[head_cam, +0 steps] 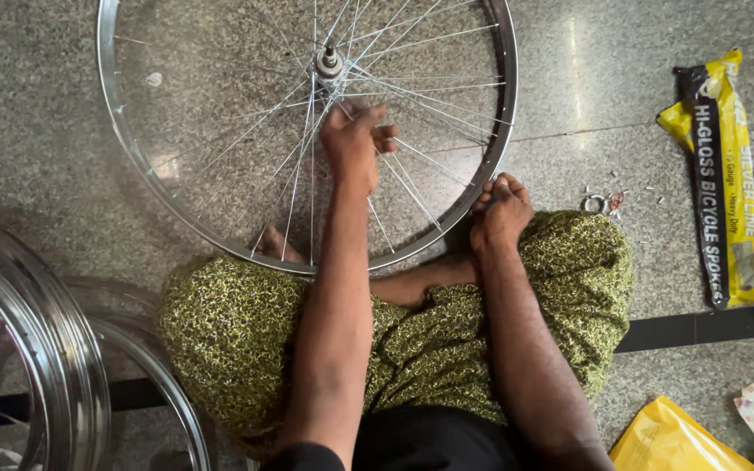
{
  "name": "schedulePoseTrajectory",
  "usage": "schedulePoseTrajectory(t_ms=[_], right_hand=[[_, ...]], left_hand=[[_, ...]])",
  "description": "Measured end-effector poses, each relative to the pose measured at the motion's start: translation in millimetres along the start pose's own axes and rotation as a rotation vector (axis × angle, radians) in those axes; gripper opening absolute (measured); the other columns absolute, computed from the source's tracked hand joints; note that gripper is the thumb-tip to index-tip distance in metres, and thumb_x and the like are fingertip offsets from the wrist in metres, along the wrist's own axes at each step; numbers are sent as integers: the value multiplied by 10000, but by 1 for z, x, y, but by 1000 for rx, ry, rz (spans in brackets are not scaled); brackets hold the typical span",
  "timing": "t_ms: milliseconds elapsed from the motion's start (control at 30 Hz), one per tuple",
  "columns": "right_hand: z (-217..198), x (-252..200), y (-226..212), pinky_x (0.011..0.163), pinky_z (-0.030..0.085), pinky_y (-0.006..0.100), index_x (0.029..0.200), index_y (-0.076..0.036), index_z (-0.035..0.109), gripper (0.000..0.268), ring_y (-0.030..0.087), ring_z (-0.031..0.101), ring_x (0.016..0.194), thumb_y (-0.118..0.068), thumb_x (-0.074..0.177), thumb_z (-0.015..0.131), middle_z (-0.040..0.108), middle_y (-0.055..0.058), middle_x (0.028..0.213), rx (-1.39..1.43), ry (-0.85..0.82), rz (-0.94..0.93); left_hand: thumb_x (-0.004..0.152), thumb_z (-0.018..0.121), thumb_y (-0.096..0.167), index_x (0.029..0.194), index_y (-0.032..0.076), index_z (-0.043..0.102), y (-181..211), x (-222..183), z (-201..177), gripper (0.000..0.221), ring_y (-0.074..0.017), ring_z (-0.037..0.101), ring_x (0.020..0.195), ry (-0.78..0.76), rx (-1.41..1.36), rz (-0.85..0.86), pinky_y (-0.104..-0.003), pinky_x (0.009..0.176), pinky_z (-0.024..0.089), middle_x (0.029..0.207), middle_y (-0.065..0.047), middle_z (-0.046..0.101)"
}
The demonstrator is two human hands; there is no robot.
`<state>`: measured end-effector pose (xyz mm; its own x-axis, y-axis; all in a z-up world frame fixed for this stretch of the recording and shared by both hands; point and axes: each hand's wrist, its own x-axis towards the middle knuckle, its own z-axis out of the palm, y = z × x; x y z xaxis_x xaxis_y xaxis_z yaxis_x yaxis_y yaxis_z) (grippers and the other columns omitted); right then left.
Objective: The person laces a bicycle wheel by manually threading metal spokes through the hub and into the rim while sitting on the floor.
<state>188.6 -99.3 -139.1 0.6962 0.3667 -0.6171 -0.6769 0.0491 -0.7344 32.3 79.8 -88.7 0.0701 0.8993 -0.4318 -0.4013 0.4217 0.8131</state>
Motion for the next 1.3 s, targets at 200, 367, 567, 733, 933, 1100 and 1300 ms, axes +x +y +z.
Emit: schedulePoseTrajectory(t_ms=[200,367,567,733,933,1100,1300], right_hand=[[1,-1,1,484,436,224,1161,1,583,143,92,515,578,-40,1029,545,618,55,792,23,-23,-21],[5,-9,-5,489,449,225,1180,10,573,160,93,521,582,-34,1031,534,619,58,790,-22,0,-18],[7,-9,-5,485,441,223,1190,17,580,168,92,514,581,-32,1034,538,609,51,784,-9,-2,-18],[-2,4,3,470,426,235,1148,-12,584,142,100,502,570,-35,1021,525,592,46,761,-14,-2,0],[-15,18,10,435,346,233,942,-57,529,118,101,414,531,-76,1042,468,498,10,708,-8,-146,96],[-15,6,-4,500,364,225,954,-40,545,151,105,431,599,-86,1055,442,511,21,766,235,-241,270],[1,-32,-26,527,385,233,1064,-17,605,157,121,436,621,-108,1061,477,554,41,810,290,-266,188]], left_hand=[[879,768,71,1054,-2,702,-15,29,20,201,-144,594,465,169,-60,-54,-236,359,374,847,-98,730],[876,759,76,1000,4,705,-16,31,21,153,-122,575,496,197,-45,9,-251,372,414,803,-84,696],[971,582,120,945,-5,583,-1,18,14,128,-226,657,578,-26,-395,-54,-355,483,553,777,-129,640],[1038,536,181,958,6,554,3,-31,-19,194,-226,562,514,-31,558,63,-379,461,433,687,-157,634],[1055,558,287,1021,39,702,5,-96,-49,289,-183,630,654,-325,1498,48,-421,722,520,744,-41,659],[945,605,180,1249,-74,622,15,-131,-61,397,-202,637,591,-486,1821,132,-516,924,425,660,-54,683],[940,613,194,1191,-40,653,36,-127,-90,345,-230,598,673,-528,1846,-131,-730,945,369,722,-89,654]])
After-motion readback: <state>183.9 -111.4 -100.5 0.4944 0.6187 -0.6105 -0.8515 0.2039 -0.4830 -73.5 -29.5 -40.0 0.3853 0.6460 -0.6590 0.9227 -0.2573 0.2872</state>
